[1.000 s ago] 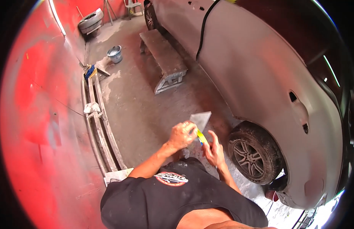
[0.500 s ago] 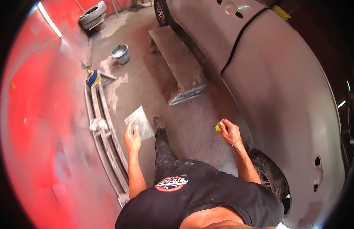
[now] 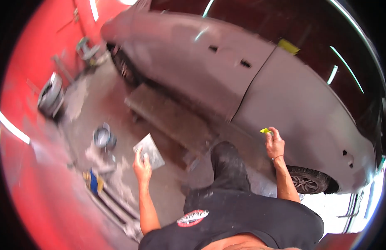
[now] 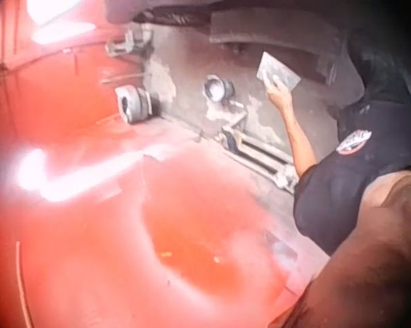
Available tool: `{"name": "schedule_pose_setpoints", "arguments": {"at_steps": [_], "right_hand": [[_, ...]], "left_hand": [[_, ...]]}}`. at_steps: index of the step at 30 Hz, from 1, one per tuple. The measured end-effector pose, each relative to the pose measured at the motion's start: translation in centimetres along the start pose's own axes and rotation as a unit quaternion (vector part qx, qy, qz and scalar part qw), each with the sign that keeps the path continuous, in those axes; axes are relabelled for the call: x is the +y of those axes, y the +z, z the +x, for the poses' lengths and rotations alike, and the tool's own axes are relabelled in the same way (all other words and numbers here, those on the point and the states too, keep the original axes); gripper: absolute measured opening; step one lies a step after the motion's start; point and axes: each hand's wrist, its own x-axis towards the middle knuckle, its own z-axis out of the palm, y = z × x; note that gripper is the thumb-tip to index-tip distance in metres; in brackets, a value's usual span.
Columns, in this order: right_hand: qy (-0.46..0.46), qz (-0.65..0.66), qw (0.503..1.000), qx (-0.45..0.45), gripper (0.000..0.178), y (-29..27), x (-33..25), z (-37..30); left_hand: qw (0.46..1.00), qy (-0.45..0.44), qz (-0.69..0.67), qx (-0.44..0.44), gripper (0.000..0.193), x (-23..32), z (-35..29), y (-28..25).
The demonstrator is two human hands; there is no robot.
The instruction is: Repairing and scraping the upper trim/seal of a car door window using a metal scraper and tape.
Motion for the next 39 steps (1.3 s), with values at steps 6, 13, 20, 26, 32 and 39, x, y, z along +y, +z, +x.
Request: {"name": "schedule_pose_setpoints", "arguments": {"at_steps": [6,13,20,26,32,39], "right_hand": [[0.073,0.243,0.967,0.035,0.055,6.1,-8.4,2.7],[-0.037,0.28,0.936,-0.209,0.052,17.8,-18.3,9.9],[-0.14,0.36,0.795,-0.467,0.045,24.6,-23.8,23.9],[-0.092,0.311,0.849,-0.417,0.039,14.4,-30.2,38.5],[0.06,0.321,0.837,-0.439,0.033,3.7,-39.9,48.3],[-0.021,0.297,0.882,-0.364,0.03,0.6,-47.7,53.7]], "left_hand": [[0.984,0.004,-0.172,0.038,0.079,4.1,6.1,4.6],[0.895,-0.124,-0.406,-0.138,0.035,3.9,13.9,11.1],[0.845,-0.058,-0.439,-0.3,0.024,10.2,31.7,19.7],[0.864,0.155,-0.291,-0.38,0.018,25.9,51.7,21.5],[0.94,0.273,-0.189,-0.077,0.015,41.2,67.5,24.0],[0.875,0.467,0.121,-0.036,0.057,52.2,81.6,27.1]]}}
